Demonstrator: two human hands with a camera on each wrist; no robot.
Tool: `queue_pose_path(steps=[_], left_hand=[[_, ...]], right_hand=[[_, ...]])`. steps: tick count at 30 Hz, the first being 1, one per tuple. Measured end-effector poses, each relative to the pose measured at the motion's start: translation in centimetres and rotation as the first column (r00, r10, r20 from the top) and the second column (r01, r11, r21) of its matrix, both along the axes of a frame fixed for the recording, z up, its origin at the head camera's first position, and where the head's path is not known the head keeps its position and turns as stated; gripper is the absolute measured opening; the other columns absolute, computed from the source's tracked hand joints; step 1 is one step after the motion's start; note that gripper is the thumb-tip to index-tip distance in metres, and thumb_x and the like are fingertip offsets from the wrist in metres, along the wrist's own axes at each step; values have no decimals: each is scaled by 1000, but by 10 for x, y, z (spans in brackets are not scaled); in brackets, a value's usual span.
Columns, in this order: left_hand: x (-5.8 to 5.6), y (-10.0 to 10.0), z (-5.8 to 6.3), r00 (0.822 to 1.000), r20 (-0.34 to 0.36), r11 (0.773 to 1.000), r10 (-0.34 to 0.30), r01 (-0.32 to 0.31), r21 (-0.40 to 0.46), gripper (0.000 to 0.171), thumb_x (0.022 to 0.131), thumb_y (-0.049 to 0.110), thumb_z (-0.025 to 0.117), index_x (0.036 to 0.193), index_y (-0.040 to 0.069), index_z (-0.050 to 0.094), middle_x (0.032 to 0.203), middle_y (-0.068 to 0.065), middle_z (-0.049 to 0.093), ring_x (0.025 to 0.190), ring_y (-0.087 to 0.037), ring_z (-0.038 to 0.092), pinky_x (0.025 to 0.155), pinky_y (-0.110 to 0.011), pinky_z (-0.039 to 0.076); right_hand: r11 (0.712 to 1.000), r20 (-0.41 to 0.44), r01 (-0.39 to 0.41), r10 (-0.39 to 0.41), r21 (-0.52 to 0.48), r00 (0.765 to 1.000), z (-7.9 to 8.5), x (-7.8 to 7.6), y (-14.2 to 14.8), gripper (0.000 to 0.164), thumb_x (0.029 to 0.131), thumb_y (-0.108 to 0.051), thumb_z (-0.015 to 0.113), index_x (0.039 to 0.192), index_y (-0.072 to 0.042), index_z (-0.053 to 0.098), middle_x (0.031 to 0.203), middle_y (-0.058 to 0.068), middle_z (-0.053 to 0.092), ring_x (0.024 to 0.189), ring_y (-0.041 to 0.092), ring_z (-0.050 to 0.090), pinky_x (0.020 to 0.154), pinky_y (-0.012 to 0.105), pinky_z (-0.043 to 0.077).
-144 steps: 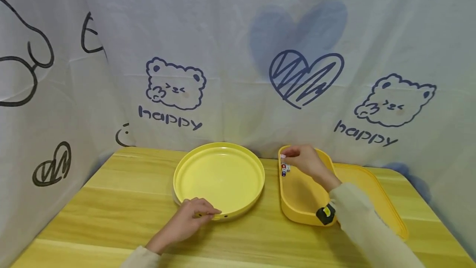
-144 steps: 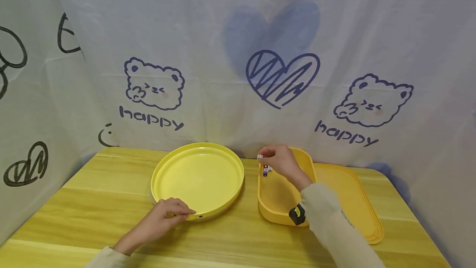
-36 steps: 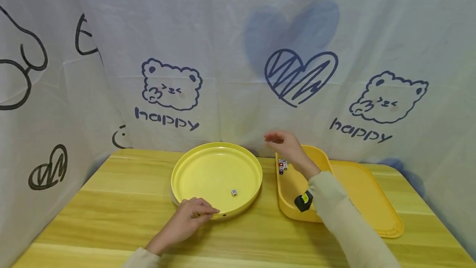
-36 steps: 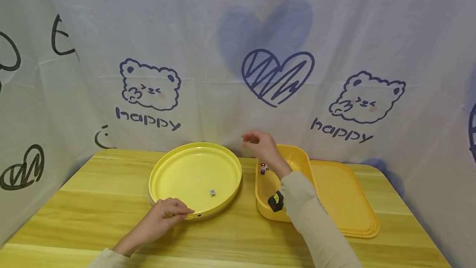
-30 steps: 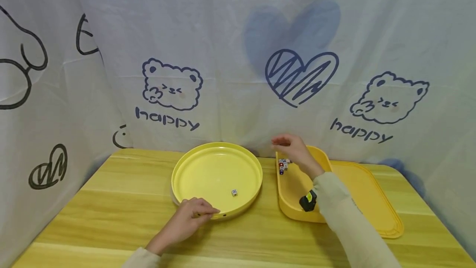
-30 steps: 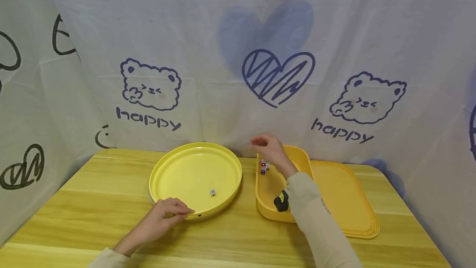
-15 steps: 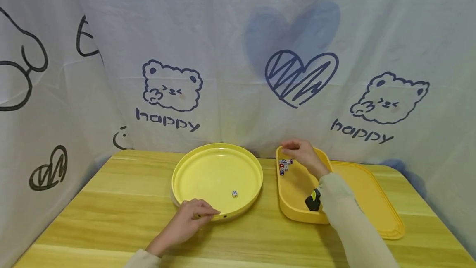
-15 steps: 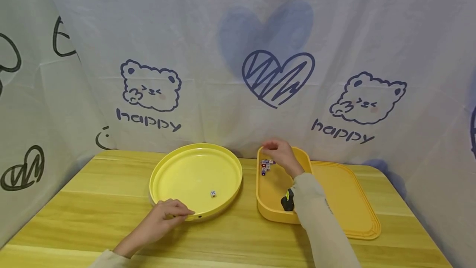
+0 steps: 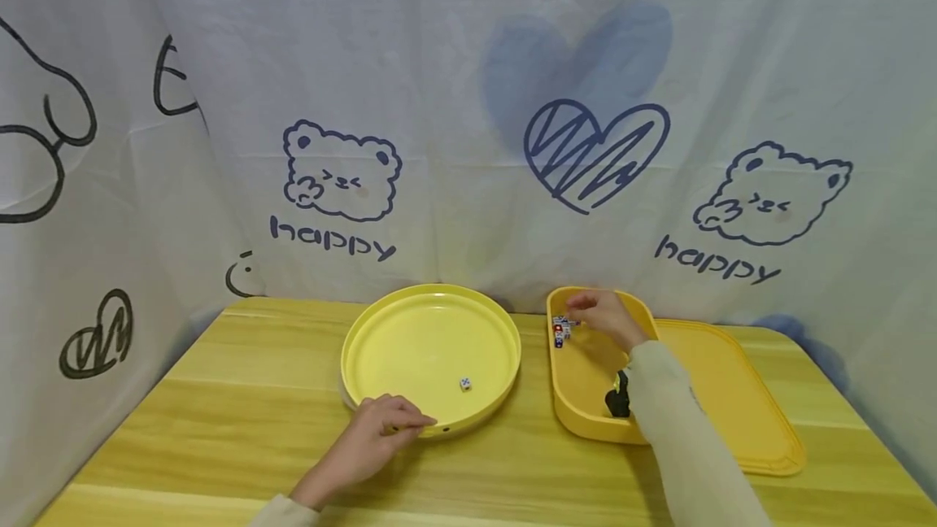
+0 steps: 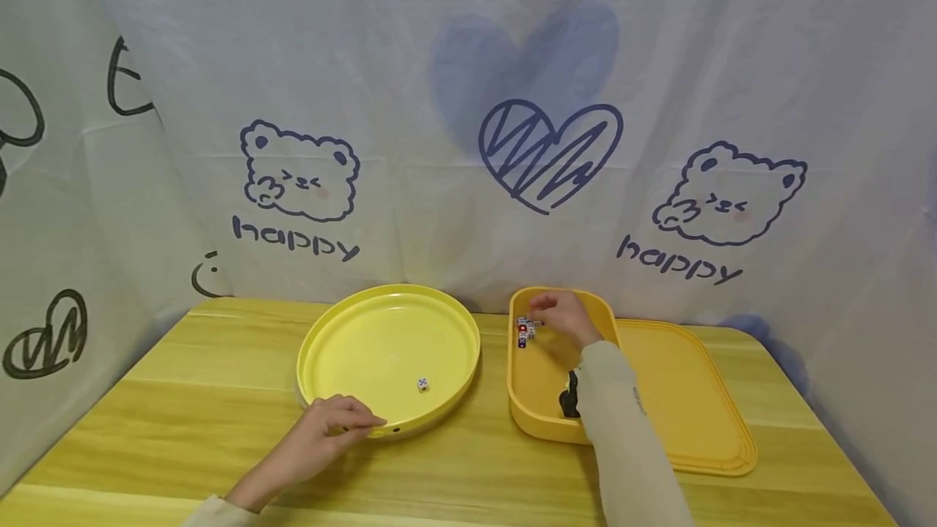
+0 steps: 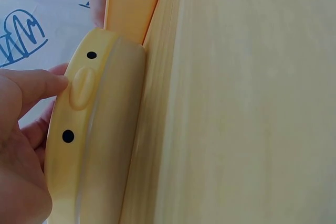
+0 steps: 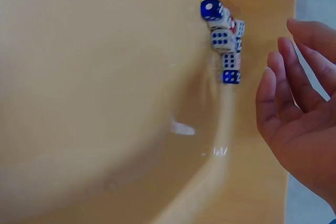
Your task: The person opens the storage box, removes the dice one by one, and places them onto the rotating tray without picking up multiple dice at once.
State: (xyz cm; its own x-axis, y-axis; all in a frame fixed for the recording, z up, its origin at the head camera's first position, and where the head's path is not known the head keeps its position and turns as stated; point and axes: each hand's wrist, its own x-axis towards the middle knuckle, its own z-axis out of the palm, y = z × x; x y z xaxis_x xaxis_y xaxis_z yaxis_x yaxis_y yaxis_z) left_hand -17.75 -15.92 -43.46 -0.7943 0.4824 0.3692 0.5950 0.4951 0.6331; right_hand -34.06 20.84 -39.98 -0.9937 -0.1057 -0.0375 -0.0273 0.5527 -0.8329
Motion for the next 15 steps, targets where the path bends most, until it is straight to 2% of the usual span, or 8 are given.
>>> queue_pose_path(steps=[3,9,15], left_hand=[[0,1,0,1000,-20,1000,6,-6,1,16,89,9,68,102,12,76,94,11,67,87,-6,55,80,-35,33],[-1,2,-1,1000,-6,1000,16,-16,-4,18,88,7,68,103,12,76,95,13,67,88,-5,55,82,-36,33],[0,2,-2,1000,2,1000,13,-13,-2,18,89,8,67,104,12,76,95,12,66,88,-6,55,82,-36,32]], right_hand=[[1000,18,-10,10,7,1000,-5,-1,2,25,90,-3,65,112,8,64,104,16,67,91,27,59,80,41,49],[997,61,-70,69,11,996,-12,5,6,20,89,-2,65,105,10,66,92,10,68,74,16,55,65,29,47],[997,103,-75,75,4,992,-20,6,8,17,86,-2,68,100,8,68,83,3,67,70,13,54,65,29,47]])
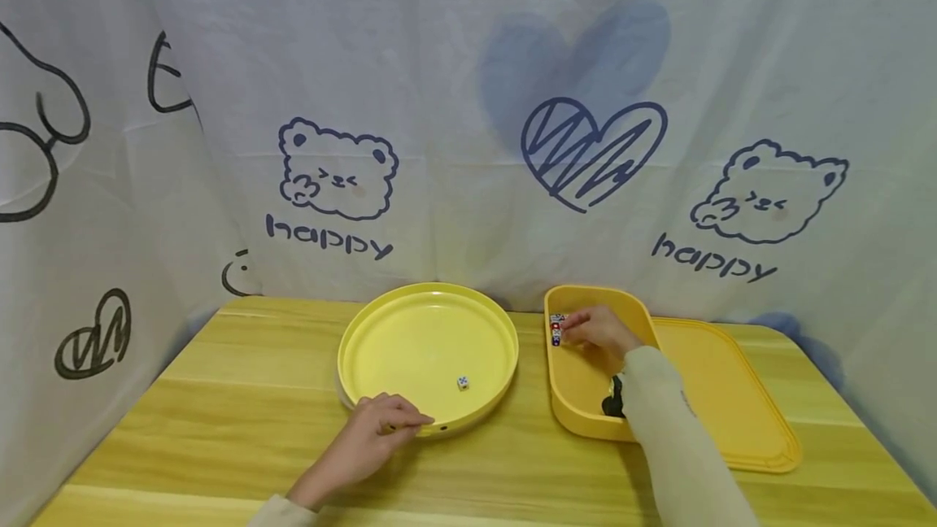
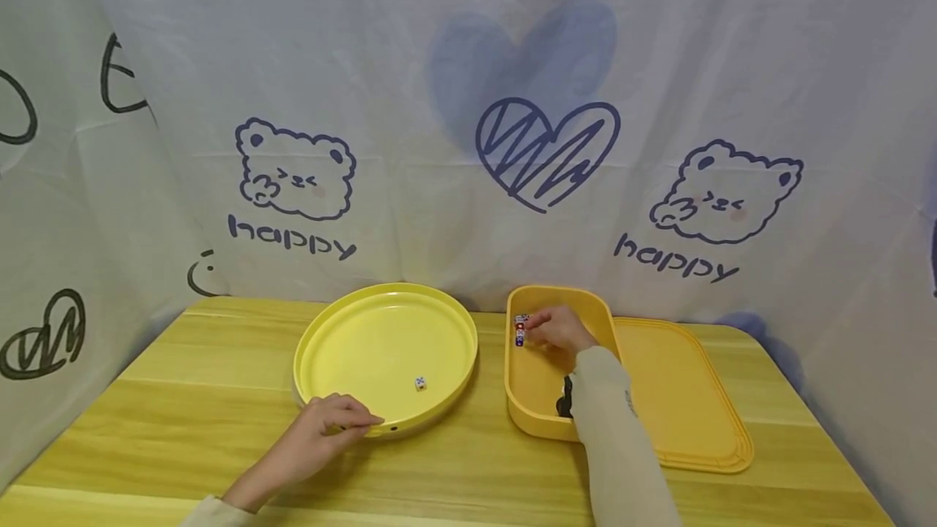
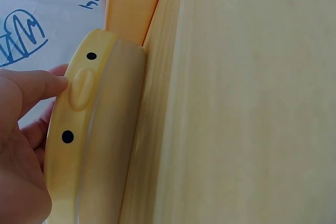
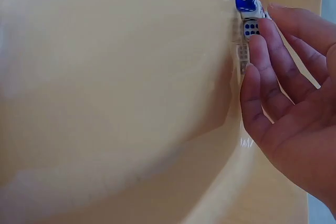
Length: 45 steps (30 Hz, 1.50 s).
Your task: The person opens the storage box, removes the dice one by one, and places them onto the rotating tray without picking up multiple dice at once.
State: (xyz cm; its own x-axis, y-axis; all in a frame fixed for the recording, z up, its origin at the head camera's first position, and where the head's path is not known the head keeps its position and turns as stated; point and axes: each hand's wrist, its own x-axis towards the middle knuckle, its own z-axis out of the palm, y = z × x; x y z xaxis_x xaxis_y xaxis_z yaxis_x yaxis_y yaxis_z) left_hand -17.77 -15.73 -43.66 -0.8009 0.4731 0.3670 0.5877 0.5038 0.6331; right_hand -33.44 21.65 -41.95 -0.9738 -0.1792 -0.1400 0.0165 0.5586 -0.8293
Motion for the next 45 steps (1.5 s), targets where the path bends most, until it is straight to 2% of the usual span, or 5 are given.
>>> queue_pose_path(steps=[17,24,30,37,45], left_hand=[[1,1,2,1000,-9,1000,6,-6,0,18,88,7,68,103,12,76,95,12,67,88,-6,55,80,-35,31],[2,3,1,999,-39,1000,4,-3,12,17,88,8,68,103,12,76,94,11,67,87,-7,55,80,-35,30],[3,3,1,999,-52,1000,5,-4,12,16,88,7,69,101,12,76,93,9,68,87,-7,56,78,-34,31],[3,3,3,999,-16,1000,27,-28,-11,18,88,7,68,103,13,76,94,13,66,89,-6,55,82,-36,30],[5,4,4,999,30,1000,22,-22,7,19,89,6,67,104,13,76,94,13,66,90,-6,55,85,-41,30]], right_hand=[[995,38,43,-46,90,998,-3,-2,-6,18,82,-3,74,99,3,72,97,11,64,85,23,52,68,28,44],[993,-10,-59,60,105,998,-6,-7,-1,15,77,-11,81,89,-4,75,93,10,65,83,24,52,68,28,44],[984,11,-26,24,179,1000,-5,-2,-11,17,77,-7,80,91,-1,73,92,8,64,84,23,50,73,30,40],[969,-17,-49,55,241,998,-5,0,-14,16,78,-6,79,92,-1,72,89,6,64,83,21,49,73,29,39],[980,-10,-85,88,182,996,-10,-3,-7,15,81,-4,75,94,2,71,87,5,64,77,18,49,68,27,39]])
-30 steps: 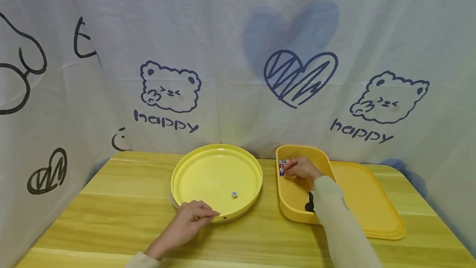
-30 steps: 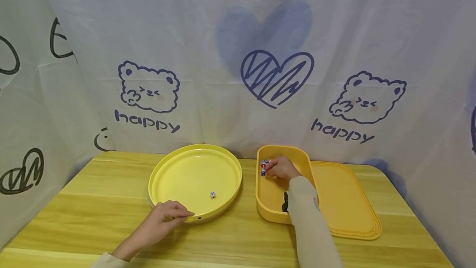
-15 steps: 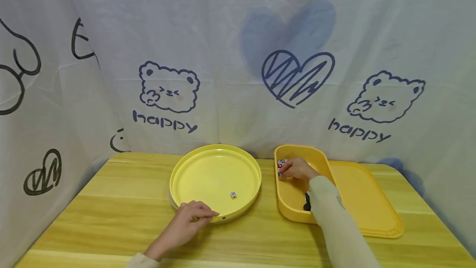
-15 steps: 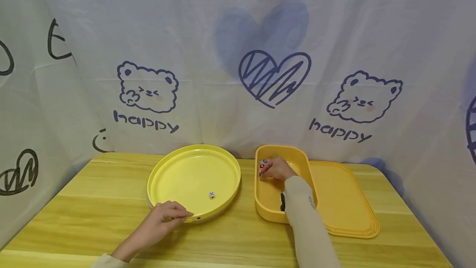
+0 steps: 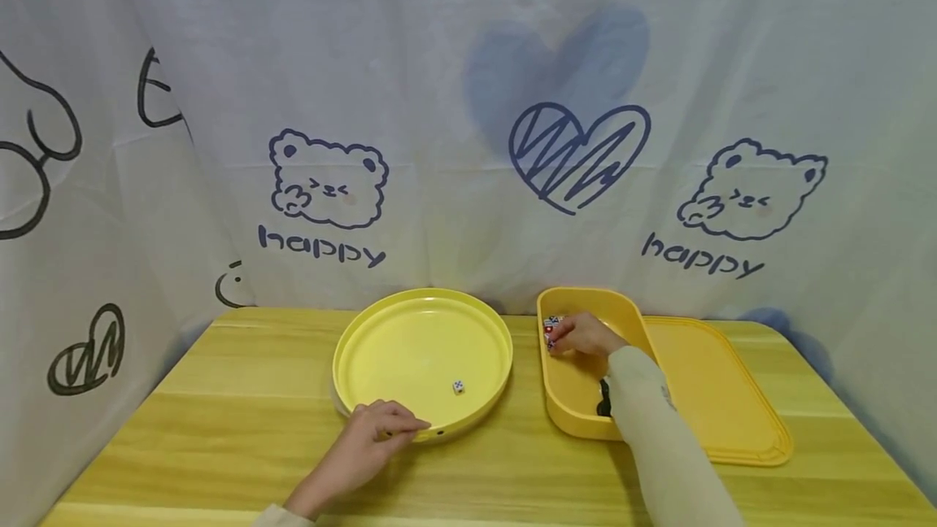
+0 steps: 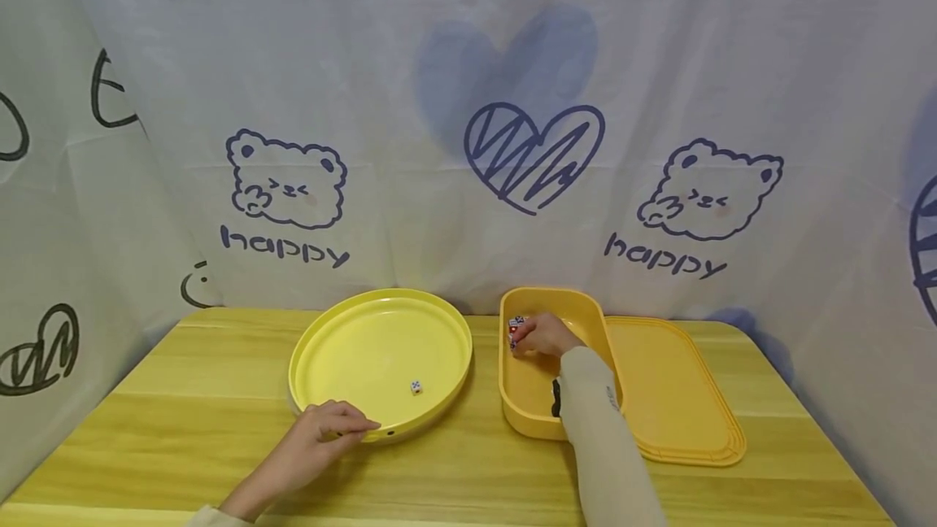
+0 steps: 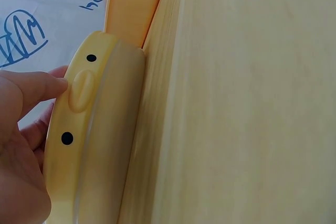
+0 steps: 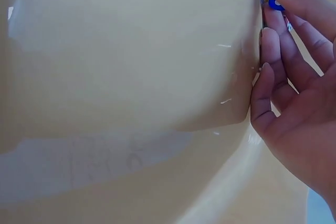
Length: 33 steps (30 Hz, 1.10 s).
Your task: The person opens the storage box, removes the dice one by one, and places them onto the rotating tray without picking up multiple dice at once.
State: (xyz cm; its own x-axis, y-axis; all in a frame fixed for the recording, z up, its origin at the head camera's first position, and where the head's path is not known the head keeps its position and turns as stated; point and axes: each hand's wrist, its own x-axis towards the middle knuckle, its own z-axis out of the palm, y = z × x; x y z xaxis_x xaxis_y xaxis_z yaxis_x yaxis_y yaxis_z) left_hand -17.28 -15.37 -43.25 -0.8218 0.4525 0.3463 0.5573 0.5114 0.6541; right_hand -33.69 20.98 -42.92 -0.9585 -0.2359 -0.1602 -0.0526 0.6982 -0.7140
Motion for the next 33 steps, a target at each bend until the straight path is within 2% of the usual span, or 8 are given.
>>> queue_pose_path(steps=[5,13,20,26,30,33], left_hand=[[0,0,-2,1000,10,1000,5,-5,10,20,88,4,67,103,14,76,94,15,66,90,-5,55,87,-43,29],[1,0,-4,1000,-10,1000,13,-13,3,20,87,4,67,103,13,76,94,15,65,89,-4,55,85,-40,29],[0,1,-3,999,-38,1000,5,-5,6,19,87,5,68,102,13,76,93,14,66,88,-5,55,82,-37,31],[2,2,-4,998,-68,1000,5,-5,4,17,88,8,68,102,14,76,93,13,66,89,-6,56,83,-39,30],[2,3,-4,998,-68,1000,16,-16,3,18,87,7,69,102,14,76,93,14,66,89,-6,56,84,-40,30],[1,3,-4,999,-49,1000,23,-23,0,18,87,7,69,102,15,76,93,16,65,88,-4,55,84,-40,30]], right_hand=[[1000,21,1,-1,-25,1000,4,3,0,16,81,-2,74,96,3,70,86,4,65,72,15,50,65,25,42],[992,83,41,-32,-116,996,6,7,2,16,83,-2,71,98,4,69,87,4,62,76,18,50,69,29,43],[987,65,32,-22,-155,998,6,6,11,19,84,0,67,102,6,68,89,4,65,78,18,53,70,31,45],[979,31,-17,23,-203,999,16,6,14,22,87,0,63,107,9,67,95,10,68,77,22,55,67,32,47],[979,-3,-18,18,-202,1000,27,5,12,23,88,-4,64,108,7,68,99,11,69,86,26,56,75,36,46],[984,-13,-13,11,-177,1000,35,5,10,23,89,-7,65,108,4,70,102,11,69,91,24,55,81,37,44]])
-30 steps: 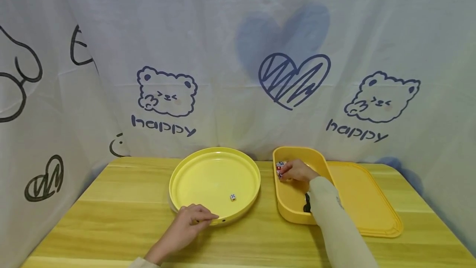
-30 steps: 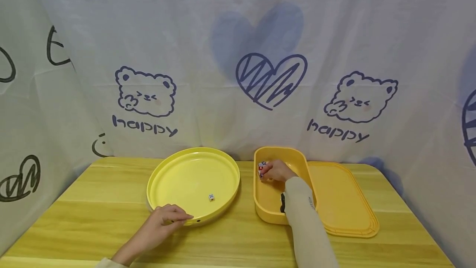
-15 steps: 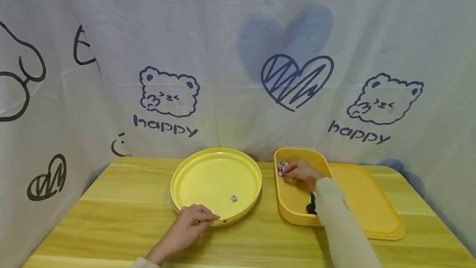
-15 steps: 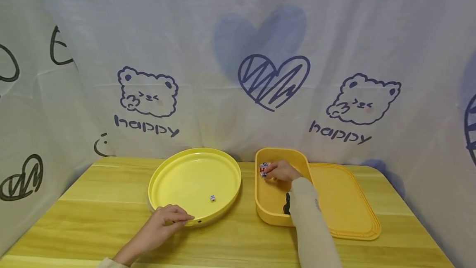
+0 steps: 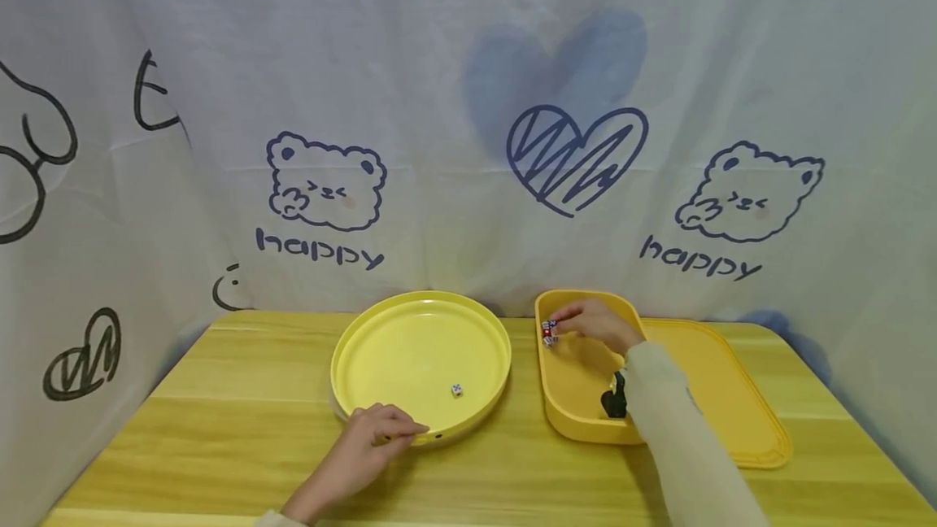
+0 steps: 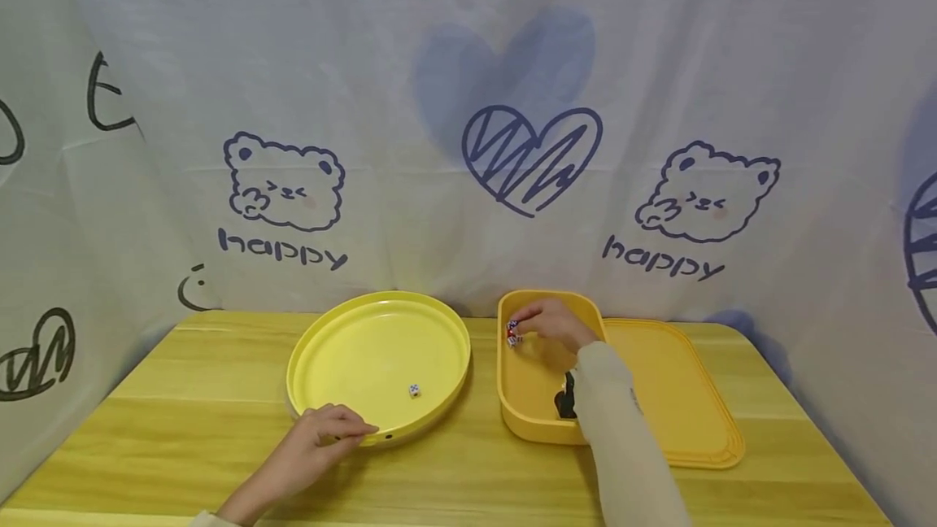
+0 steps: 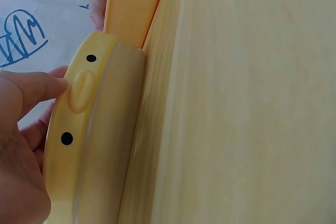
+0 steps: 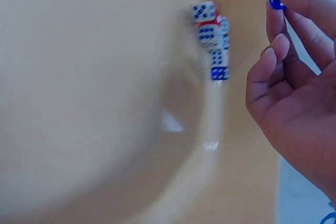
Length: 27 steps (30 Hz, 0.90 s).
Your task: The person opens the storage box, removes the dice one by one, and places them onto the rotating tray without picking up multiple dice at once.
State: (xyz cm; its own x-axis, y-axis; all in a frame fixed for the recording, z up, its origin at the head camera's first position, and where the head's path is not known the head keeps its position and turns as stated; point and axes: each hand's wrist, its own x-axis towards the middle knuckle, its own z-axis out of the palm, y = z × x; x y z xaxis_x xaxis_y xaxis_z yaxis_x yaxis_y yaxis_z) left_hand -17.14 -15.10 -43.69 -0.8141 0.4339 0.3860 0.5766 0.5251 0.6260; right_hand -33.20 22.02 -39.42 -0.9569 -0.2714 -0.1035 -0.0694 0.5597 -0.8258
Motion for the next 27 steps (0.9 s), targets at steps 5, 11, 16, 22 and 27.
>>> queue_pose_path(steps=[5,11,16,22,27], left_hand=[[1,-2,0,1000,17,1000,1,-1,7,18,87,7,69,102,15,76,92,16,65,87,-4,55,83,-39,30],[-1,-1,3,1000,-6,1000,-5,5,8,16,88,9,68,101,15,76,93,15,66,87,-4,55,81,-37,30],[-2,-1,3,1000,-8,1000,7,-7,3,16,87,8,69,100,16,75,93,15,67,87,-4,56,83,-39,30],[-3,-1,3,1000,-1,1000,18,-18,0,15,88,9,68,99,17,75,93,14,67,88,-5,56,84,-41,30],[-2,-1,2,1000,-5,1000,18,-18,-3,15,88,10,69,99,18,75,93,14,67,88,-5,57,82,-38,30]], right_hand=[[999,-38,20,-18,37,999,17,4,-5,23,89,-11,67,108,2,69,104,10,66,94,26,55,86,39,44],[995,-104,56,-47,81,993,43,13,-4,23,89,-14,69,108,-1,69,102,10,65,96,31,55,90,42,44],[995,-114,69,-61,68,992,53,22,-7,26,90,-14,67,113,-1,67,106,12,64,96,27,53,91,44,43],[993,-88,111,-109,27,990,59,36,-19,27,91,-15,67,115,-2,66,109,13,63,99,28,53,94,45,41],[995,-103,104,-103,4,989,60,49,-32,26,90,-14,68,113,-1,67,107,11,65,97,26,56,91,43,43]])
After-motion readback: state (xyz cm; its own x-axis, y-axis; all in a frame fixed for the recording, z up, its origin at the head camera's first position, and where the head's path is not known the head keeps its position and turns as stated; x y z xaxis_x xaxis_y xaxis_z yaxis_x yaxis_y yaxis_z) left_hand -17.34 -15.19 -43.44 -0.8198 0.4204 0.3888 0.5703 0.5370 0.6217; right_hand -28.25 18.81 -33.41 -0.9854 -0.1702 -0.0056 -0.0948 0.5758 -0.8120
